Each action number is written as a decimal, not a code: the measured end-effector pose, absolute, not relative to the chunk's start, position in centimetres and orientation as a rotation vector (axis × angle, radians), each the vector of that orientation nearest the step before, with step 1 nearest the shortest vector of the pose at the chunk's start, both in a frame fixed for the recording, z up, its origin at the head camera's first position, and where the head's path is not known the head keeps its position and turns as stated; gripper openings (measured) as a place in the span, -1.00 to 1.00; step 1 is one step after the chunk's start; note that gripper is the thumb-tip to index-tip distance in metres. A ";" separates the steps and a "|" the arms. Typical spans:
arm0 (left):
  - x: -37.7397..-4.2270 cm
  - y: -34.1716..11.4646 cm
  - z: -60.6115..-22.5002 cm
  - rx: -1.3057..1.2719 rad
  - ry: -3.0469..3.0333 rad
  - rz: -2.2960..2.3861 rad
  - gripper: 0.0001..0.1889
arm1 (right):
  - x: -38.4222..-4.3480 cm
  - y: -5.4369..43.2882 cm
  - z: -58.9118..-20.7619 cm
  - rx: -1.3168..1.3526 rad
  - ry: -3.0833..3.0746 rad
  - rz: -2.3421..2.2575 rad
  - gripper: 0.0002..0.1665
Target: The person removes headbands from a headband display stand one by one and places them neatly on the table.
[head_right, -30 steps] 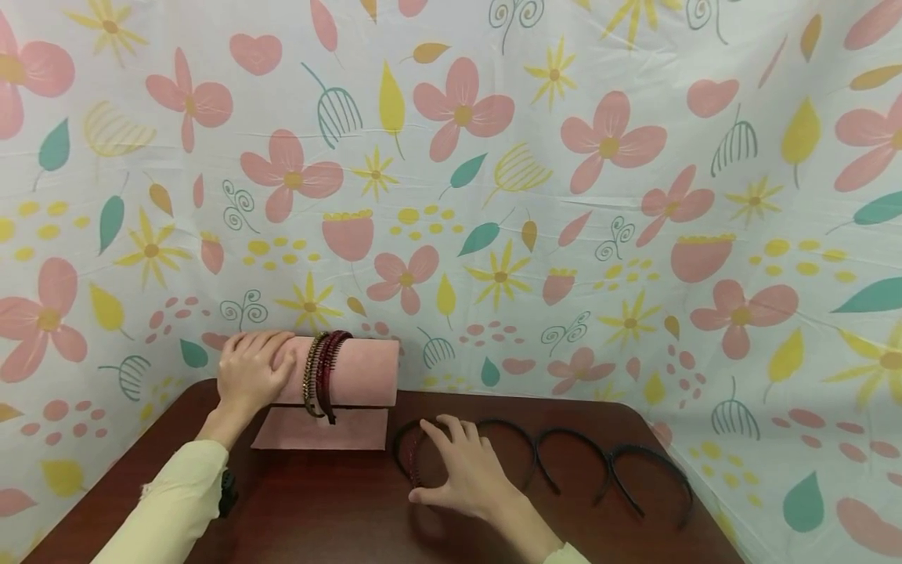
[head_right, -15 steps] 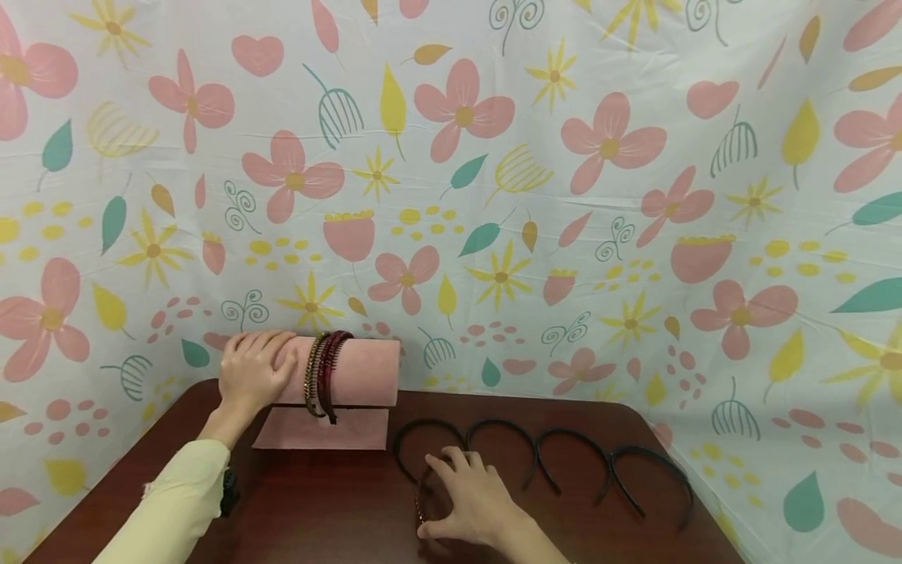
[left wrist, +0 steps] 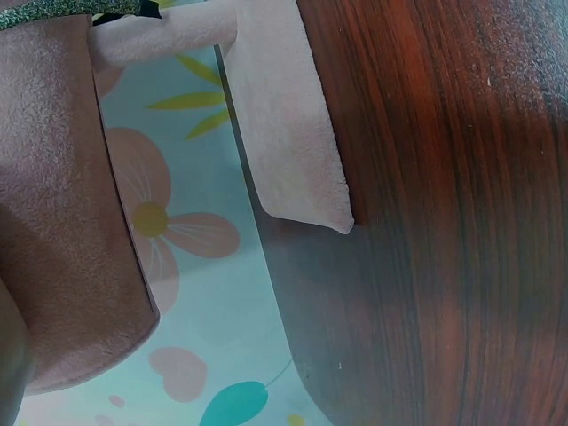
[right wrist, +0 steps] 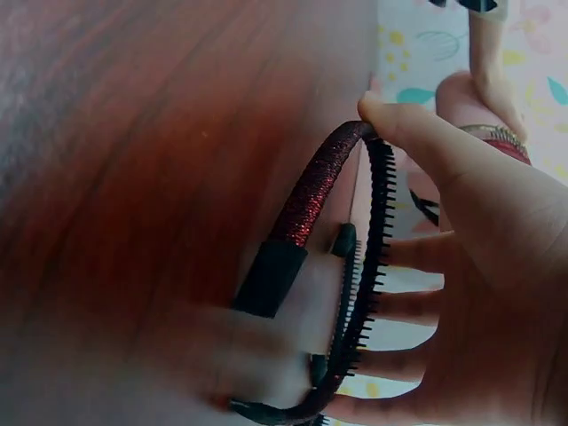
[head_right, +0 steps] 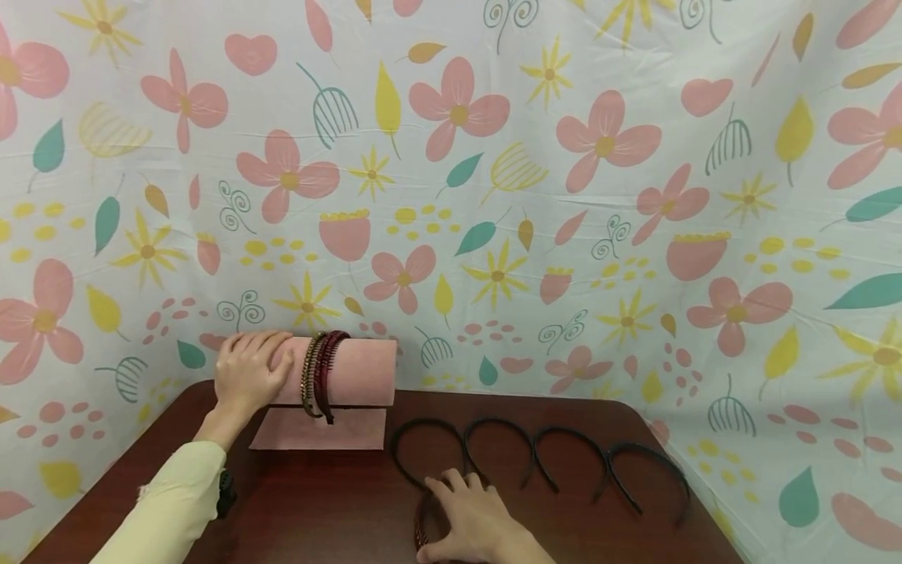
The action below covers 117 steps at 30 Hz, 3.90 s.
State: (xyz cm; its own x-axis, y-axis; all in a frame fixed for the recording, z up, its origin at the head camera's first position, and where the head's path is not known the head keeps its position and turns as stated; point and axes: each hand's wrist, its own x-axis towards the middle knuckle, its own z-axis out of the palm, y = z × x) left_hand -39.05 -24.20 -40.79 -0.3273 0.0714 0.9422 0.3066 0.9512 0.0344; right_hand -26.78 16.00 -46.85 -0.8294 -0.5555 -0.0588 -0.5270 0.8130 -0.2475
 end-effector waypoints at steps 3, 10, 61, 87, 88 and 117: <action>-39.1 -24.2 -40.8 -0.277 -1.892 -0.248 -0.53 | -26.7 15.8 -47.1 -0.852 2.863 -0.328 0.12; -39.1 -24.1 -40.8 -0.280 -1.893 -0.255 -0.54 | -26.9 15.0 -47.9 -0.774 2.875 -0.328 0.10; -39.0 -24.1 -40.7 -0.280 -1.888 -0.243 -0.53 | -29.7 10.2 -39.8 -0.978 3.147 -0.931 -0.40; -39.1 -24.2 -41.0 -0.272 -1.889 -0.255 -0.54 | -33.5 4.9 -36.0 -1.252 3.229 -0.987 -0.42; -39.0 -24.2 -41.0 -0.269 -1.890 -0.254 -0.54 | -33.7 4.7 -35.9 -1.252 3.238 -0.978 -0.42; -39.2 -24.5 -40.7 -0.278 -1.891 -0.206 -0.52 | -37.4 -1.3 -34.7 -1.104 3.337 -0.406 0.23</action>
